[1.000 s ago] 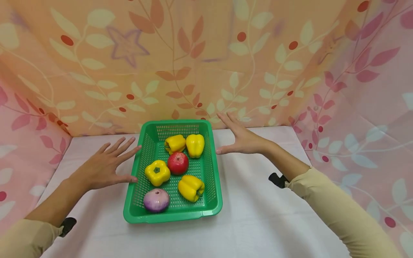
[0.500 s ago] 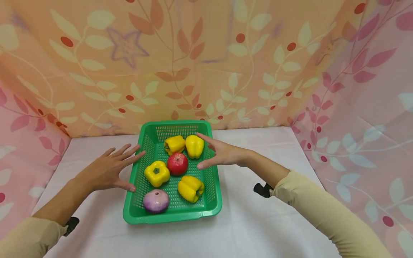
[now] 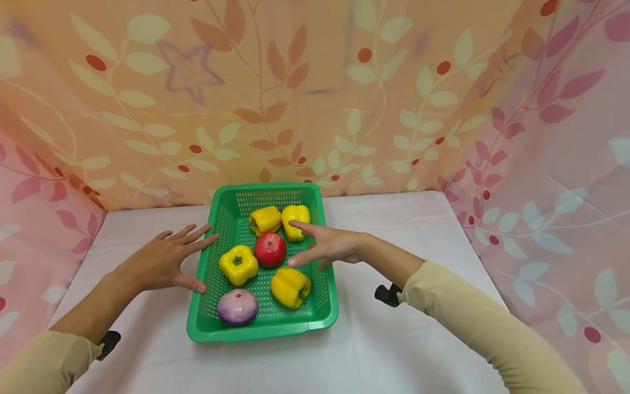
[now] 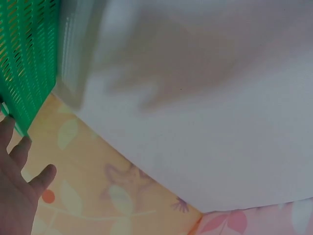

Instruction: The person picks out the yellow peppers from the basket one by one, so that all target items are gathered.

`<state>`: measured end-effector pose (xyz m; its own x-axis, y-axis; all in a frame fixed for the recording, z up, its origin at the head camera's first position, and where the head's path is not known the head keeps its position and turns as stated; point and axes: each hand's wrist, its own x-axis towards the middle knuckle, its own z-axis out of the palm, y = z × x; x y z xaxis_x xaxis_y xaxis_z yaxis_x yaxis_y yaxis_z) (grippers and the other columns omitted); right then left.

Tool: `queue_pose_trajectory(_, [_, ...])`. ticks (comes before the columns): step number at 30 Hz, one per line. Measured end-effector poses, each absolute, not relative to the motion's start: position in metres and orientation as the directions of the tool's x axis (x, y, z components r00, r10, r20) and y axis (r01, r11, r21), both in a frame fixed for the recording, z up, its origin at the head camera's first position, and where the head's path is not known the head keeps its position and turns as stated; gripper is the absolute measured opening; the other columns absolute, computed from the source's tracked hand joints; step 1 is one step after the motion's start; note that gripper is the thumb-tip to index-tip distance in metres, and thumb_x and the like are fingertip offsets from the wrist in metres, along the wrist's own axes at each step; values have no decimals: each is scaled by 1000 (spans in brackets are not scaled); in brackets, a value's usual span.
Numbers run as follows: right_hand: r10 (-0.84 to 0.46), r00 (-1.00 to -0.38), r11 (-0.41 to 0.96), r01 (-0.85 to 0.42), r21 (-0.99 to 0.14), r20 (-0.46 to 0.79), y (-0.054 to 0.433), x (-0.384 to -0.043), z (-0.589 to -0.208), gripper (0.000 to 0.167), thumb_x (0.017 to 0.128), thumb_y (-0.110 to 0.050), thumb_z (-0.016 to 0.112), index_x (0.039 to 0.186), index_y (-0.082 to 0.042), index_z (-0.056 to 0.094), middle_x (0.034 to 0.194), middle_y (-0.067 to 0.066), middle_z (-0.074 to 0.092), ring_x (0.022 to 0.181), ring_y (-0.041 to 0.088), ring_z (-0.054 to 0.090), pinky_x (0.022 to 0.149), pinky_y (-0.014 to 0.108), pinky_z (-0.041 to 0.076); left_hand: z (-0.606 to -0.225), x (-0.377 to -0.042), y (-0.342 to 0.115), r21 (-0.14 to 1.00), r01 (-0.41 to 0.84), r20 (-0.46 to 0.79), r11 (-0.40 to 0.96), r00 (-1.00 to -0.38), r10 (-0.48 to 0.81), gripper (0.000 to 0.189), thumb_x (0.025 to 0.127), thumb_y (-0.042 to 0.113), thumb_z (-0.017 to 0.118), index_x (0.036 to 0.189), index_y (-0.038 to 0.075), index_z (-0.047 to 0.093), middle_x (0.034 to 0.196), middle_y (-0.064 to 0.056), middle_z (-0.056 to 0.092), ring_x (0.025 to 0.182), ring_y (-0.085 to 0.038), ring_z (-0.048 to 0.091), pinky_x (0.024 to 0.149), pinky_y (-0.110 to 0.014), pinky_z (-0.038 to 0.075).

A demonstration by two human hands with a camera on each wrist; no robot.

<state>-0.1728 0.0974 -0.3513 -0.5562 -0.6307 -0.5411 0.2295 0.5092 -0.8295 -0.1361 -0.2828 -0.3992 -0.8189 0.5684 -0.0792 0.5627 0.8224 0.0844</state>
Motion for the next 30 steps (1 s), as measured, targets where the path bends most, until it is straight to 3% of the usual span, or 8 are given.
queue_pose_trajectory(13, [-604,-507,538,309,-784,-614,80,-165,-369,95,88,-31,75,161,-23,15,163,21,11,144,44,24,87,71,47,-401,-137,-283,97,564,-74,820,-817,571,111,67,82,66,152,15,42,158,-19,33,140,-50,33,101,-74,33])
queue_pose_trajectory(30, [-515,-465,672,302,-676,-720,60,-165,-378,94,86,-38,78,159,-21,23,161,16,23,139,45,33,77,70,51,-402,-137,-285,104,570,-63,815,-814,577,110,68,82,65,152,15,43,159,-18,33,140,-49,34,100,-73,35])
